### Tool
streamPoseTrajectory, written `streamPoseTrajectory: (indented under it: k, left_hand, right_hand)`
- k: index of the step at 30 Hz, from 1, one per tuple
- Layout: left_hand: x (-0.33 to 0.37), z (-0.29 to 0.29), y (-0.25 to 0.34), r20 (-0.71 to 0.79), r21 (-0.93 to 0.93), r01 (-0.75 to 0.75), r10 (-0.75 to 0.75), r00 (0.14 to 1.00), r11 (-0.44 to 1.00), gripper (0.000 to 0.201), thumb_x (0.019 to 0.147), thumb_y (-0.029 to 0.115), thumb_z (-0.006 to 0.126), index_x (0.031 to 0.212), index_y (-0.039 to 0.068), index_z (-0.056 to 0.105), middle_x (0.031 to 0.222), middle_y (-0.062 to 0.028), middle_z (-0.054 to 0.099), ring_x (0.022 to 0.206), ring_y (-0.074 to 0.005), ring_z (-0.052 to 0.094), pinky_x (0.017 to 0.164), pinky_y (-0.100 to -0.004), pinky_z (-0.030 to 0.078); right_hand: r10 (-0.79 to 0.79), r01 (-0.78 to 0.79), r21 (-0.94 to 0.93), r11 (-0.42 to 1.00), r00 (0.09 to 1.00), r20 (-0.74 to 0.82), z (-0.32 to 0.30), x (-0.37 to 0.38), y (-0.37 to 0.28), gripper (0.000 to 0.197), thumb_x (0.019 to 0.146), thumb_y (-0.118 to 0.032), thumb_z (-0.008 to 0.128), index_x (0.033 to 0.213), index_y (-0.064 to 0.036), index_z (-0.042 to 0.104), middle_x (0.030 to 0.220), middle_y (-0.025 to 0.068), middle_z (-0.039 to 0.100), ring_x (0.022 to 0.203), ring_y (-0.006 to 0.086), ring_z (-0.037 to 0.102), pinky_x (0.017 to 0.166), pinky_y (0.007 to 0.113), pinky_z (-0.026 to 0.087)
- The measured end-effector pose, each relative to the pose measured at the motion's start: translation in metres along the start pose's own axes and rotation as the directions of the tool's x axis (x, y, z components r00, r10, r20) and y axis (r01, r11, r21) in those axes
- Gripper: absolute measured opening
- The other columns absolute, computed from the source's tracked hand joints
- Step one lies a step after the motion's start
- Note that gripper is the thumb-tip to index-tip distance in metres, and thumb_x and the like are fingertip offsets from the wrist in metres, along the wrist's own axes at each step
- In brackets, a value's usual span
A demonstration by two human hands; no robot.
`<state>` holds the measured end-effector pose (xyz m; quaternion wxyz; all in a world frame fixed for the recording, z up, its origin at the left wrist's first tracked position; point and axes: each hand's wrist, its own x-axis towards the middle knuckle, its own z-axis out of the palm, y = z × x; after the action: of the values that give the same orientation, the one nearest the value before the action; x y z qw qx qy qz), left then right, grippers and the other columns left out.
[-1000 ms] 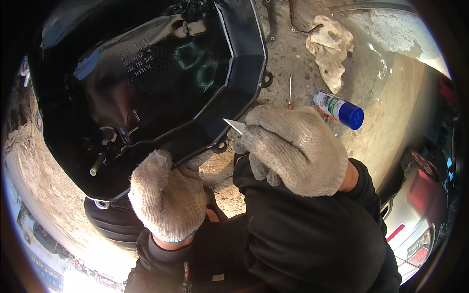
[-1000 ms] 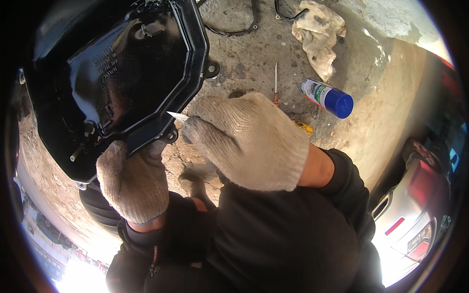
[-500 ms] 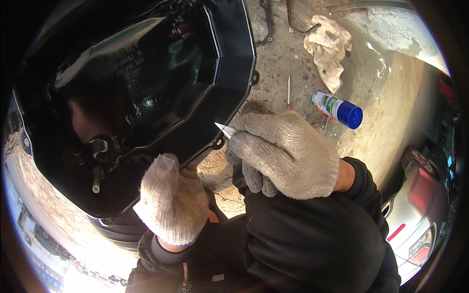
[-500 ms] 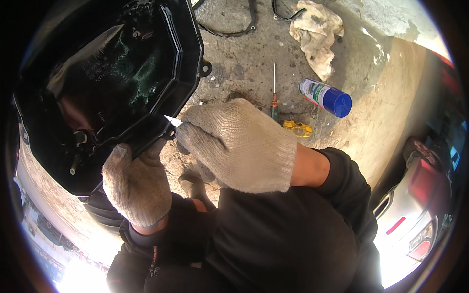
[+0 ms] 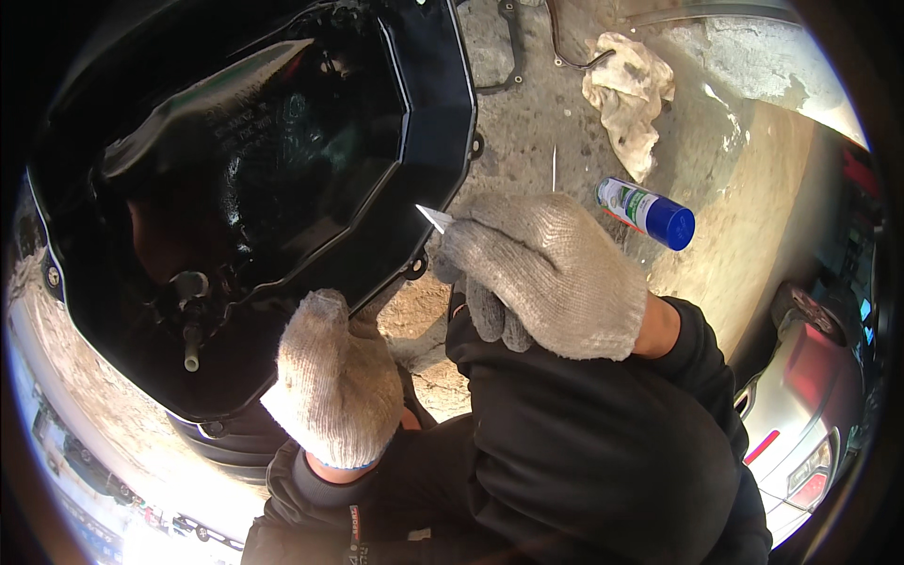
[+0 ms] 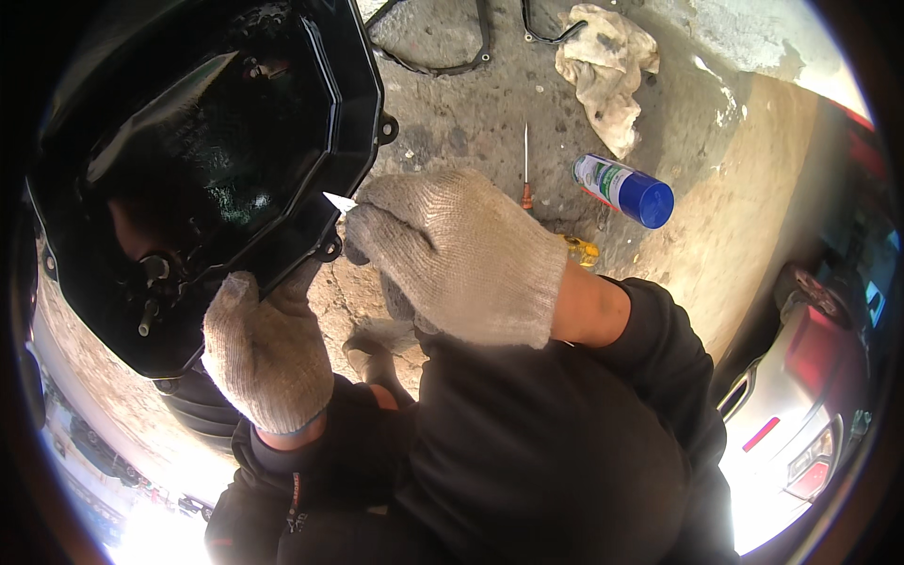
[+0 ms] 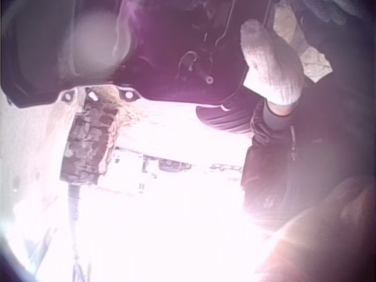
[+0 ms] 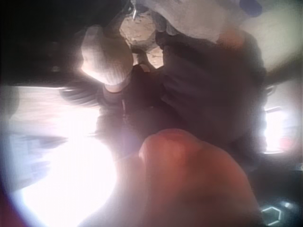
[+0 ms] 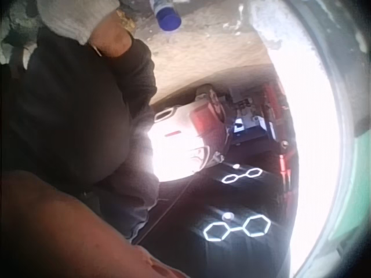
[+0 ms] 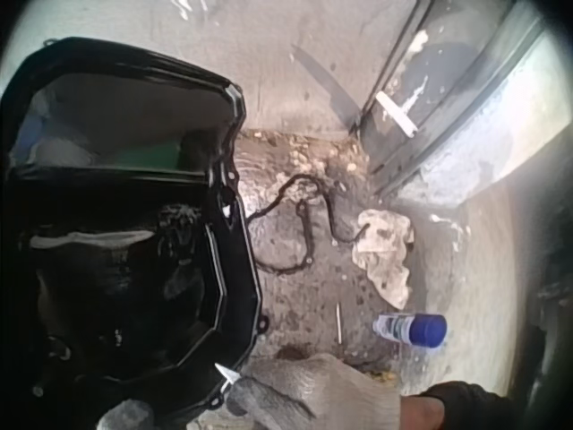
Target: The person uses a small metal scraper to remove old sealant or adhesive from the edges and seams of a black plastic automotive part. They rotate the part to access different sides and continue scraping along the perimeter.
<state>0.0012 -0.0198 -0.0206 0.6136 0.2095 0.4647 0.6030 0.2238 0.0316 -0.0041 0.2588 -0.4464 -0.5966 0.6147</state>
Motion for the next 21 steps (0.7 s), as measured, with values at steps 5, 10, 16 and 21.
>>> streamPoseTrajectory:
  k: [5, 10, 16, 21]
  left_hand:
    - [-0.003, -0.003, -0.003, 0.010, -0.008, -0.010, 0.010, 1.000, 1.000, 0.030, 0.106, 0.018, 0.068, 0.126, -0.003, 0.077, 0.134, -0.0255, 0.076, 0.127, -0.0407, 0.075, 0.111, -0.0627, 0.062]
    - [-0.007, -0.010, -0.003, -0.007, 0.097, 0.005, -0.005, 1.000, 0.995, 0.029, 0.107, 0.018, 0.069, 0.128, 0.001, 0.078, 0.135, -0.0204, 0.077, 0.129, -0.0378, 0.074, 0.113, -0.0618, 0.061]
    - [-0.003, -0.026, -0.010, 0.159, 0.002, -0.074, 0.072, 0.985, 0.997, 0.027, 0.108, 0.017, 0.070, 0.129, 0.002, 0.079, 0.136, -0.0156, 0.077, 0.134, -0.0335, 0.072, 0.114, -0.0610, 0.061]
    - [-0.011, -0.023, -0.006, 0.197, 0.309, -0.232, 0.177, 0.964, 0.922, 0.025, 0.108, 0.018, 0.071, 0.124, 0.002, 0.080, 0.132, -0.0154, 0.078, 0.132, -0.0330, 0.072, 0.115, -0.0608, 0.060]
  right_hand:
    - [0.085, -0.087, 0.052, 0.995, 0.996, 0.039, -0.003, 0.004, -0.001, 0.031, 0.118, -0.017, 0.054, 0.107, 0.0057, 0.072, 0.070, 0.0084, 0.071, 0.054, 0.0120, 0.067, 0.051, 0.027, 0.052]
    - [0.209, -0.220, 0.144, 0.965, 0.974, 0.089, -0.002, 0.009, -0.001, 0.032, 0.118, -0.018, 0.055, 0.106, 0.0055, 0.073, 0.069, 0.0082, 0.071, 0.054, 0.0120, 0.067, 0.051, 0.026, 0.053]
    - [0.289, -0.313, 0.230, 0.922, 0.948, 0.132, -0.002, 0.013, 0.000, 0.033, 0.118, -0.019, 0.055, 0.105, 0.0051, 0.073, 0.069, 0.0081, 0.070, 0.054, 0.0119, 0.067, 0.051, 0.026, 0.053]
    - [0.230, -0.262, 0.202, 0.944, 0.959, 0.165, 0.001, 0.012, -0.002, 0.034, 0.119, -0.020, 0.055, 0.104, 0.0049, 0.073, 0.069, 0.0079, 0.070, 0.054, 0.0119, 0.067, 0.051, 0.026, 0.053]
